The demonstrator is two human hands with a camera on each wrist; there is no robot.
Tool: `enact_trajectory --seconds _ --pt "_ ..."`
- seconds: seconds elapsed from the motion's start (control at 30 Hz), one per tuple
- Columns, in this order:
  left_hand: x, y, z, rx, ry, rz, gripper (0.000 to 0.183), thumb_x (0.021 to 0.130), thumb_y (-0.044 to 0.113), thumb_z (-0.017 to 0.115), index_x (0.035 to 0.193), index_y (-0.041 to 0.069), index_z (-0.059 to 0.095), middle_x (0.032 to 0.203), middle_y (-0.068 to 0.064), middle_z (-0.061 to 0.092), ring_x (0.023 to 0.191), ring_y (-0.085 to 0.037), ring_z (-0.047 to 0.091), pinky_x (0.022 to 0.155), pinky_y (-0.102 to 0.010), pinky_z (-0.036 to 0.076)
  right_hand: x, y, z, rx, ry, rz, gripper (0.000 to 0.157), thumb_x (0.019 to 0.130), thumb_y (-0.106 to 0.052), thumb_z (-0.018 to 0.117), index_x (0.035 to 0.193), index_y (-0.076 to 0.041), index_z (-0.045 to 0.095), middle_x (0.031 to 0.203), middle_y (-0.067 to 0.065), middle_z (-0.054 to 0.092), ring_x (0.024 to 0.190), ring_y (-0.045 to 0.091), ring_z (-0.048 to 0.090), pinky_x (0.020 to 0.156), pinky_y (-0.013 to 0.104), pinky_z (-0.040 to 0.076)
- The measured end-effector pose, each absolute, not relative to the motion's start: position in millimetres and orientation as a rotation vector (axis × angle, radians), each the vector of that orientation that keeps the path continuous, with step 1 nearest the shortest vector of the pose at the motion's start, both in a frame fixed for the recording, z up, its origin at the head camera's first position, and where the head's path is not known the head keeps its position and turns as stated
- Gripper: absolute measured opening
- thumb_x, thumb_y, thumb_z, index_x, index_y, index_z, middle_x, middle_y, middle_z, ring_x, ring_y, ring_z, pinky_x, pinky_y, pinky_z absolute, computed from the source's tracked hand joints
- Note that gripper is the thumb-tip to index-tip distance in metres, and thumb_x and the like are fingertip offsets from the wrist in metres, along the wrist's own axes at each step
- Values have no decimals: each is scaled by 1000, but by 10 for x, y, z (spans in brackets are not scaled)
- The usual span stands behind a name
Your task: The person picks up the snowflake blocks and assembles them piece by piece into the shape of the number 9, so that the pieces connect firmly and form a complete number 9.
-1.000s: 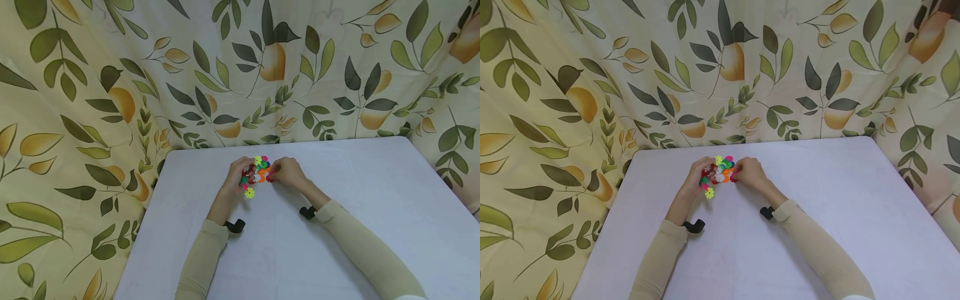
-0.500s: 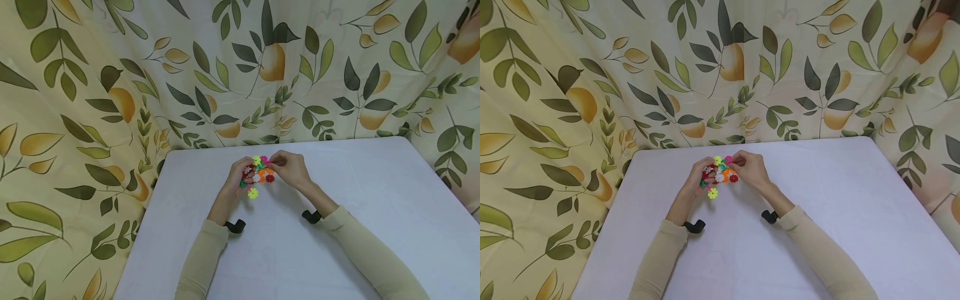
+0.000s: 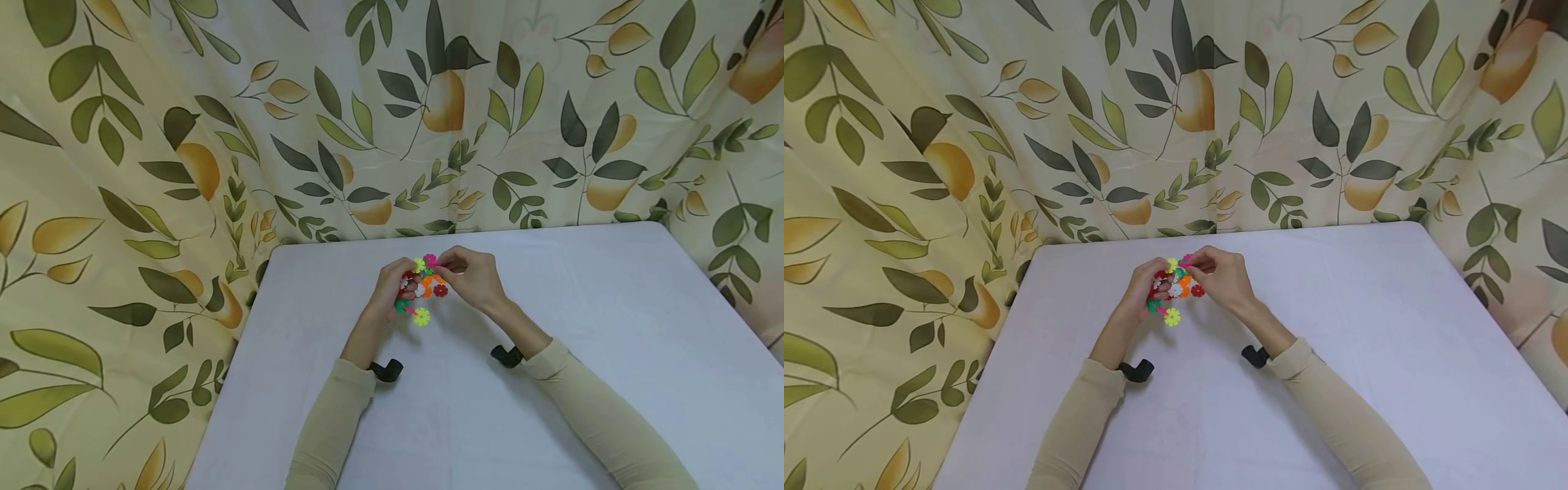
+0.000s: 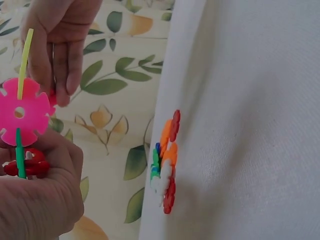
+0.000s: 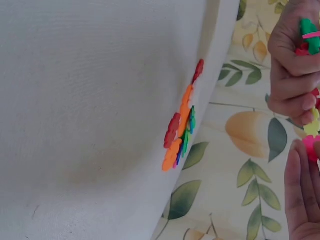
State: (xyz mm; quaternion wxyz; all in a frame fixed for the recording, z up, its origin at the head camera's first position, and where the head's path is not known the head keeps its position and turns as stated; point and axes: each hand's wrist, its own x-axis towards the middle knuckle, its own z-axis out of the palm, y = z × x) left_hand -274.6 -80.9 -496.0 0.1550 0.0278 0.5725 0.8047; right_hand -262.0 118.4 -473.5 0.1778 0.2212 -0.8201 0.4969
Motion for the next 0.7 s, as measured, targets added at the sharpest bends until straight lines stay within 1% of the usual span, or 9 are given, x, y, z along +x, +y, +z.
enact_trajectory --seconds 0.07,0.23,0.3,0.4,0.53,0.7 --pt "-2748 -807 -4958 81 1629 2306 22 103 19 53 84 8 57 76 -3 54 50 -8 37 46 -15 34 -2617 1184 -4736 630 -2321 1399 14 86 -3 85 97 -3 76 88 5 78 77 19 76 72 15 57" --pt "-2734 -800 -4949 79 1624 2298 20 102 16 51 83 9 55 75 -3 54 49 -8 39 44 -14 35 -2612 1190 -4742 649 -2305 1406 14 85 -3 85 95 -5 77 88 4 78 75 18 76 70 17 58" --pt "-2723 -792 -4944 75 1617 2294 19 100 15 50 82 9 54 74 -3 53 49 -7 39 43 -13 34 -2611 1191 -4752 655 -2297 1416 13 85 -3 86 95 -5 77 88 4 78 73 18 76 68 17 58" --pt "-2717 -777 -4944 73 1596 2285 20 99 13 49 80 10 51 74 -4 50 48 -6 37 41 -13 31 -2606 1192 -4768 655 -2291 1421 13 84 -4 86 94 -5 78 87 3 78 72 17 75 66 17 57" --pt "-2709 -762 -4930 94 1579 2275 22 100 12 47 78 11 48 74 -4 45 48 -5 34 40 -12 27 -2602 1197 -4777 651 -2285 1421 14 84 -5 87 93 -6 78 86 3 78 71 17 75 65 16 56" --pt "-2706 -752 -4910 127 1550 2252 22 100 12 46 79 12 45 73 -3 43 48 -6 33 39 -12 26 -2606 1207 -4771 663 -2278 1433 13 83 -5 87 93 -7 78 86 3 78 71 17 76 64 17 57"
